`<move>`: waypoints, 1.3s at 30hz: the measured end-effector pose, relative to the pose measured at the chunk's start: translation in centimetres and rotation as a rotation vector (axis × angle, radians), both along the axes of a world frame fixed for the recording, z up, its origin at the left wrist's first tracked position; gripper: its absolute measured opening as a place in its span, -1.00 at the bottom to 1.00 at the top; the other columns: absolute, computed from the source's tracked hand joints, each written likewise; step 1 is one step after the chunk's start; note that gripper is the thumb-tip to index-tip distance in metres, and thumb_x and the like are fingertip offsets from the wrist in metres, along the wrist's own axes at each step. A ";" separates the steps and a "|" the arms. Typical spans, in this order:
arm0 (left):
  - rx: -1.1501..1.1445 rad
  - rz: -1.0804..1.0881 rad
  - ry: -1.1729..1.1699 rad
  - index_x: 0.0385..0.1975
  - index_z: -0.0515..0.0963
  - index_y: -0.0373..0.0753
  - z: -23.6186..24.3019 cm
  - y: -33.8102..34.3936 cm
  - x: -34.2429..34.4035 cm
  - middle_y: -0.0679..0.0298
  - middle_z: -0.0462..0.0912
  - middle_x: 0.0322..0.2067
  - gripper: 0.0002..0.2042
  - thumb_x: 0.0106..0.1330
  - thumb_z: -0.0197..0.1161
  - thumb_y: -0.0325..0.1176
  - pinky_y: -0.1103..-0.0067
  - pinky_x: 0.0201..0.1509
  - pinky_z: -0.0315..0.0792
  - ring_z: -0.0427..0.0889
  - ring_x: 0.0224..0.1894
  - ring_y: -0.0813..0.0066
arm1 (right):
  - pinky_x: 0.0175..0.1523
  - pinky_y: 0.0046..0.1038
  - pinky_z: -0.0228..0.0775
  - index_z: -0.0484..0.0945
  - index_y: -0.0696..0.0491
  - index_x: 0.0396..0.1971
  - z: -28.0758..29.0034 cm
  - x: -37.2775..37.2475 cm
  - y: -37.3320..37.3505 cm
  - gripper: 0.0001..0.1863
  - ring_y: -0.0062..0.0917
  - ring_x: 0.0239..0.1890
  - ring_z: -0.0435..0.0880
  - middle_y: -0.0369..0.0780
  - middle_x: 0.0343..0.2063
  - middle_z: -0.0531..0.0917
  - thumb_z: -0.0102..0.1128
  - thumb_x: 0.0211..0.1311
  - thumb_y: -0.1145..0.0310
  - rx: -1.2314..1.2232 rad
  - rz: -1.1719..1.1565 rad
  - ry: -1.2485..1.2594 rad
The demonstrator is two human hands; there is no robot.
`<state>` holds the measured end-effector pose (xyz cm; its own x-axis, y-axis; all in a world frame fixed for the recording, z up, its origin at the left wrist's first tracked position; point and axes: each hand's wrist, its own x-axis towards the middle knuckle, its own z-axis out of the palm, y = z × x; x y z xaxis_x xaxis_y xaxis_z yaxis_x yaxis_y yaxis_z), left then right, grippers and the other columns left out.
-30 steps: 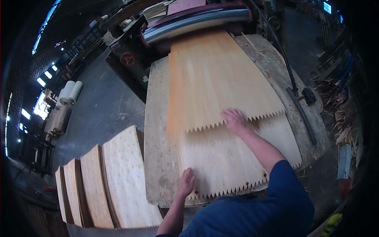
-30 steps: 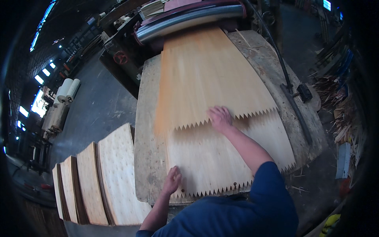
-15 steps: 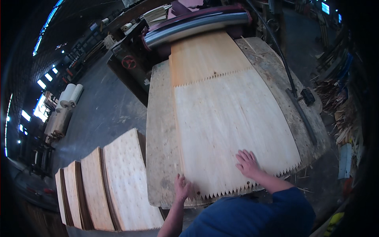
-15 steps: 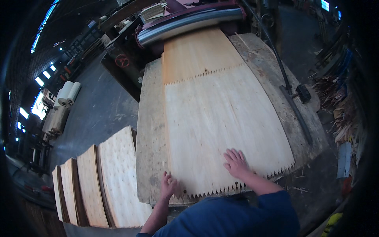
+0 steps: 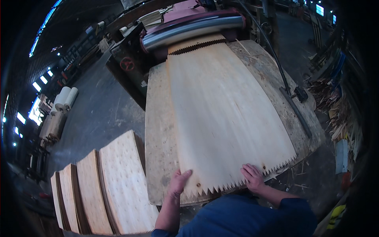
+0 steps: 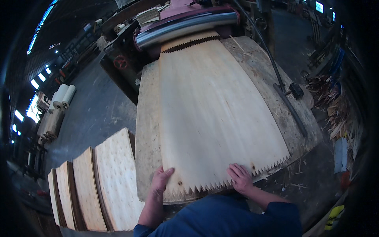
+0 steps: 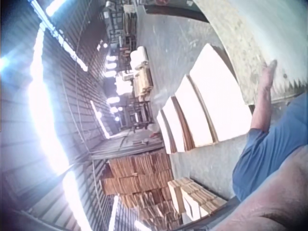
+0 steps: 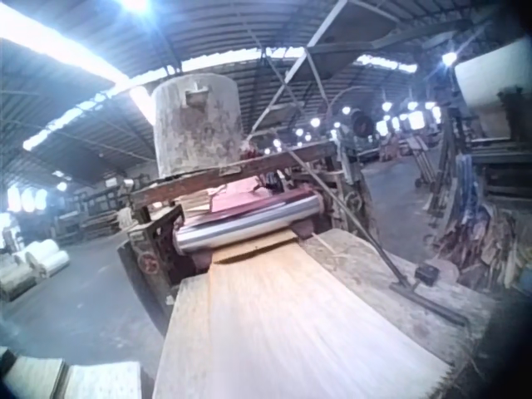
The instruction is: The person operates a rolling machine using a metal bar, retrieves stacks of veneer sheets from the floor to the machine table, and feeds the veneer sheets into the roller by hand.
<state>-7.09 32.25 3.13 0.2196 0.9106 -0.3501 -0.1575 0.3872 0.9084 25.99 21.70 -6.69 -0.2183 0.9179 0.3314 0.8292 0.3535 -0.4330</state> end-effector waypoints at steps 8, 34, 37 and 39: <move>-0.056 -0.095 0.540 -0.12 0.49 -0.42 -11.5 1.1 -4.9 0.15 0.62 -0.26 -0.67 0.20 0.22 -0.32 0.51 -0.23 0.49 0.60 -0.32 0.44 | 0.25 -0.14 0.11 0.48 0.01 -0.02 -0.8 -0.9 1.4 -0.54 -0.25 0.20 0.30 -0.14 0.10 0.41 0.15 -0.02 0.35 -0.006 0.086 -0.086; 0.080 0.321 1.104 0.04 0.28 -0.53 -12.2 -2.3 0.7 -0.17 0.46 -0.08 -0.37 -0.01 0.30 -0.29 0.31 0.10 0.33 0.47 0.00 -0.01 | 0.34 -0.18 -0.08 0.40 0.04 0.02 -3.3 8.5 5.7 -0.51 -0.37 0.25 0.21 -0.21 0.15 0.36 0.06 0.09 0.15 -0.056 -0.485 -0.141; 0.487 0.280 1.302 0.05 0.28 -0.51 -12.7 -1.9 2.0 -0.17 0.43 -0.05 -0.39 -0.01 0.29 -0.36 0.28 0.15 0.29 0.41 0.04 -0.05 | 0.34 -0.18 -0.08 0.40 0.04 0.02 -3.8 9.4 5.1 -0.52 -0.38 0.25 0.21 -0.21 0.14 0.36 0.04 0.11 0.14 -0.040 -0.498 -0.125; 0.661 0.146 1.275 0.06 0.28 -0.49 -12.5 -1.3 5.3 -0.16 0.43 -0.04 -0.40 0.00 0.29 -0.38 0.26 0.17 0.26 0.38 0.06 -0.07 | 0.34 -0.18 -0.07 0.40 0.03 0.01 -3.8 9.9 5.2 -0.53 -0.38 0.25 0.22 -0.21 0.13 0.37 0.02 0.12 0.13 -0.033 -0.507 -0.128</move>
